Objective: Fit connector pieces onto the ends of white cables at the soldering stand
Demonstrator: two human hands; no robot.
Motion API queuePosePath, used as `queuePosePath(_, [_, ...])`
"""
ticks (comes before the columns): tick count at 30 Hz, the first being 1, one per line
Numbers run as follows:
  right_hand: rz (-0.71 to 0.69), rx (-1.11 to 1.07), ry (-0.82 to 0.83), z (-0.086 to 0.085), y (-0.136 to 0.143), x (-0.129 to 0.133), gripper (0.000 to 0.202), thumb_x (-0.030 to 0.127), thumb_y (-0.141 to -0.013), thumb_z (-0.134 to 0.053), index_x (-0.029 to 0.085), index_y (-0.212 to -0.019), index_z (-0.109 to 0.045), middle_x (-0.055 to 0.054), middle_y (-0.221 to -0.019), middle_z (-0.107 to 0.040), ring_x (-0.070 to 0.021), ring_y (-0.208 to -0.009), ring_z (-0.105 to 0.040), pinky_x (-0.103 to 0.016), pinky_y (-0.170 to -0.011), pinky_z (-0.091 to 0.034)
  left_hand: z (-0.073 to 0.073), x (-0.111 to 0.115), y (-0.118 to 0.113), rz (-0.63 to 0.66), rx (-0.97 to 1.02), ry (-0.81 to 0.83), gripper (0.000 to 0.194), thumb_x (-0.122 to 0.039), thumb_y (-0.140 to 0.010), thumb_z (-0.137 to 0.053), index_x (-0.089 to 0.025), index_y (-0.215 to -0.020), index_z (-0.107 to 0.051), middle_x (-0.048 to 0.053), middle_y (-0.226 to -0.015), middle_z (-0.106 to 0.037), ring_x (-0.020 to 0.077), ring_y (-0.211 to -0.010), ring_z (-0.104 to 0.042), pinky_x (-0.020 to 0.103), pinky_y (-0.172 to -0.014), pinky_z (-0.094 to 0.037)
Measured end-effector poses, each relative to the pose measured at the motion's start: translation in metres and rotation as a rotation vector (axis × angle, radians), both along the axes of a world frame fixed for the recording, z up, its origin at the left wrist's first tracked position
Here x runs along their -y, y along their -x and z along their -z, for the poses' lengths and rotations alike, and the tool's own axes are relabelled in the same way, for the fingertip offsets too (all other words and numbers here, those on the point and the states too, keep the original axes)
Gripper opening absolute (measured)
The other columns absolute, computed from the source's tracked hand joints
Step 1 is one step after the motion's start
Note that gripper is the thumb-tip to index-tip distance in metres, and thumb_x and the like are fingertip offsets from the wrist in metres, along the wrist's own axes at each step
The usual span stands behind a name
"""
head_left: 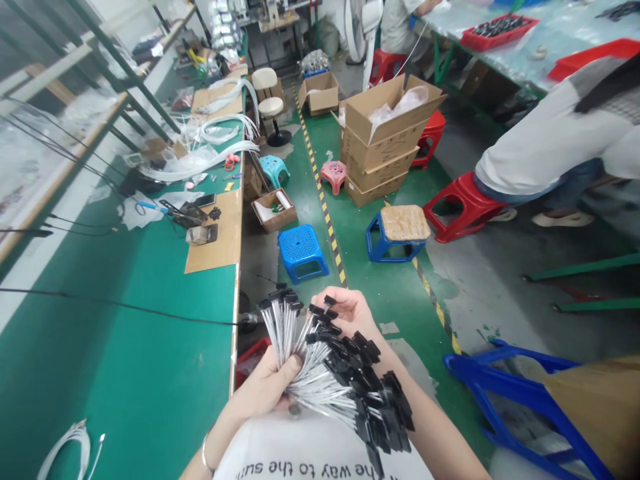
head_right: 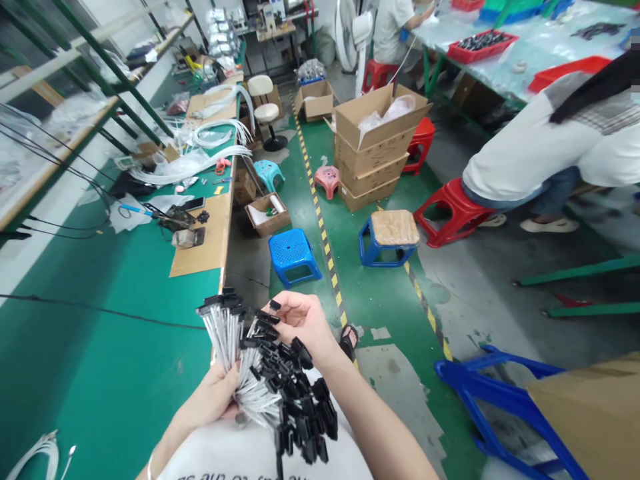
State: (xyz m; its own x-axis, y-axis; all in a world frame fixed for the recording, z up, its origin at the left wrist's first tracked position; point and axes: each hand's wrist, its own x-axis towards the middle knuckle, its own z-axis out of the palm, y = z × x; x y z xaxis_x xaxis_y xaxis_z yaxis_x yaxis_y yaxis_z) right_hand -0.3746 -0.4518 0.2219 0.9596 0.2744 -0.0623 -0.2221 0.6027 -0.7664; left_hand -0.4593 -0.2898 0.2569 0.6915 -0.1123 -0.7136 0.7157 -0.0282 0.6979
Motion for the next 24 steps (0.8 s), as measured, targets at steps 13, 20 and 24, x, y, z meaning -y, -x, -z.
queuePosePath(13, [-0.061,0.109,-0.075,-0.003,0.01,0.01,0.04,0.047,-0.067,-0.09,0.018,-0.065,-0.062,-0.001,-0.062,-0.062,-0.0124,-0.056,-0.051,-0.024,-0.054,-0.043,-0.004,0.002,0.004,0.124,0.157,-0.116,0.089,-0.091,-0.069,-0.058,-0.017,-0.116,-0.073,0.009,-0.101,-0.069,0.024,-0.087,-0.059,0.031,-0.074,-0.051])
queuePosePath(20, [-0.1,0.066,-0.054,-0.01,0.022,0.017,0.032,0.049,-0.067,-0.089,0.026,-0.066,-0.066,-0.003,-0.063,-0.061,-0.0178,-0.059,-0.052,-0.031,-0.054,-0.043,-0.006,0.002,0.01,0.062,0.187,-0.221,0.095,-0.094,-0.069,-0.051,-0.016,-0.117,-0.074,0.012,-0.106,-0.072,0.0307,-0.106,-0.062,0.036,-0.094,-0.052])
queuePosePath(24, [-0.11,0.078,-0.059,-0.009,0.024,0.02,0.031,0.05,-0.065,-0.089,0.028,-0.066,-0.068,-0.003,-0.062,-0.061,-0.0185,-0.058,-0.053,-0.032,-0.054,-0.043,-0.002,0.002,0.013,0.044,0.096,-0.176,0.091,-0.09,-0.07,-0.058,-0.017,-0.122,-0.071,0.01,-0.095,-0.071,0.0273,-0.087,-0.064,0.035,-0.075,-0.054])
